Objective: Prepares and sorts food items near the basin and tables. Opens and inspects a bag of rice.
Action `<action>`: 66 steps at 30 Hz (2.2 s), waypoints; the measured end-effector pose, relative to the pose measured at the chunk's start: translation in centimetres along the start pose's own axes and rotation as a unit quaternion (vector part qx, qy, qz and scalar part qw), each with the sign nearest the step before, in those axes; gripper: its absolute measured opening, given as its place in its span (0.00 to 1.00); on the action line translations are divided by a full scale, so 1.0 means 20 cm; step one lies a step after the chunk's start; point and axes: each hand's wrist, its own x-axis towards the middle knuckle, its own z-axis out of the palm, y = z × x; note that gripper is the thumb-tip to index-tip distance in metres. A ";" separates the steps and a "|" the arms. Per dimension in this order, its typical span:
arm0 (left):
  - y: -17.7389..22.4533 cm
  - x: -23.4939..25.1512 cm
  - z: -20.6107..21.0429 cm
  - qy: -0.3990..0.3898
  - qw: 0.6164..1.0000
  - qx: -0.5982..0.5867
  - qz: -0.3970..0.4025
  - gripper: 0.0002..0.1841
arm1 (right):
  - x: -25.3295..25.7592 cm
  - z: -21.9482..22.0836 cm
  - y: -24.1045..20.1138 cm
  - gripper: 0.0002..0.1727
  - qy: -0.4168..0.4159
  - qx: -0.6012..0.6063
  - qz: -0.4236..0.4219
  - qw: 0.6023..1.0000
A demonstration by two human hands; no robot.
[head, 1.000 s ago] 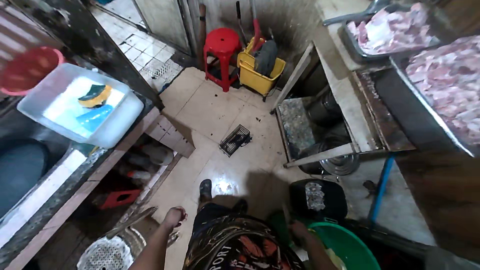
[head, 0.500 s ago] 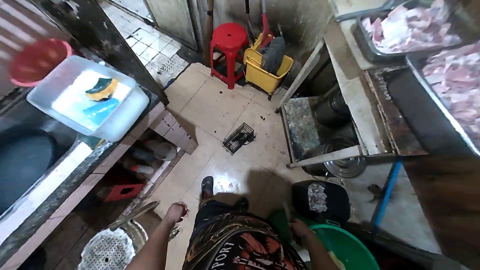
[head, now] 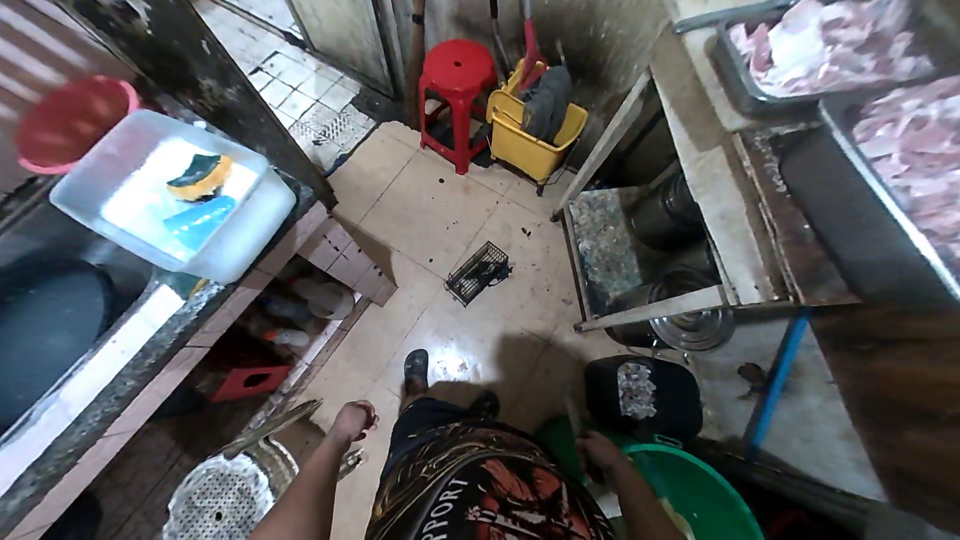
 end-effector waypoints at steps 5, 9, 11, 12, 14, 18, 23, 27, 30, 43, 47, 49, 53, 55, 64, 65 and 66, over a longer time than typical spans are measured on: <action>0.01 -0.01 0.00 0.002 1.000 -0.001 -0.006 0.11 | 0.02 0.01 0.02 0.22 -0.004 0.011 -0.002 1.000; 0.00 -0.01 0.01 0.002 1.000 -0.004 -0.010 0.11 | 0.01 0.01 0.01 0.23 -0.005 0.014 0.000 1.000; -0.01 0.00 0.01 0.000 1.000 -0.011 -0.010 0.10 | 0.02 0.01 0.02 0.23 -0.002 0.009 -0.007 1.000; -0.01 0.00 0.02 0.001 1.000 -0.013 -0.009 0.10 | 0.02 0.01 0.02 0.23 -0.004 0.005 -0.009 1.000; 0.00 -0.01 0.02 0.001 1.000 -0.015 -0.010 0.10 | 0.02 0.00 0.02 0.22 -0.006 0.005 -0.010 1.000; 0.00 0.00 0.03 0.000 1.000 -0.013 -0.008 0.10 | 0.02 -0.01 0.01 0.22 -0.015 0.002 -0.007 1.000; 0.01 0.00 0.02 0.001 1.000 -0.007 -0.012 0.11 | 0.03 -0.01 0.02 0.23 -0.015 -0.002 0.000 1.000; 0.03 -0.01 0.02 0.001 1.000 -0.005 -0.009 0.10 | 0.02 0.01 0.02 0.23 -0.014 0.007 0.006 1.000; 0.03 0.00 0.01 -0.002 1.000 -0.002 -0.007 0.10 | 0.03 0.01 0.03 0.23 -0.016 0.003 0.002 1.000; 0.04 0.01 0.02 -0.004 1.000 0.005 -0.007 0.12 | 0.03 0.00 0.03 0.22 -0.012 -0.012 -0.002 1.000; 0.04 0.01 0.02 -0.004 1.000 0.009 -0.007 0.11 | 0.03 -0.01 0.03 0.22 -0.013 -0.005 -0.002 1.000; 0.04 0.01 0.03 -0.003 1.000 0.010 -0.009 0.10 | 0.03 -0.01 0.04 0.21 -0.013 0.005 0.000 1.000; 0.03 0.02 0.03 -0.002 1.000 0.004 -0.012 0.11 | 0.02 -0.01 0.03 0.22 -0.009 0.006 0.005 1.000; 0.03 0.01 0.03 -0.004 1.000 0.005 -0.013 0.10 | 0.03 -0.01 0.04 0.22 -0.007 0.008 0.008 1.000; 0.04 0.02 0.04 -0.008 1.000 0.014 -0.011 0.11 | 0.01 0.01 0.08 0.22 -0.006 0.019 0.008 1.000; 0.03 0.02 0.04 -0.007 1.000 0.015 -0.009 0.11 | 0.00 0.01 0.08 0.22 -0.004 0.019 0.009 1.000; 0.03 0.02 0.04 -0.008 1.000 0.016 -0.008 0.11 | -0.01 0.01 0.08 0.22 -0.004 0.018 0.010 1.000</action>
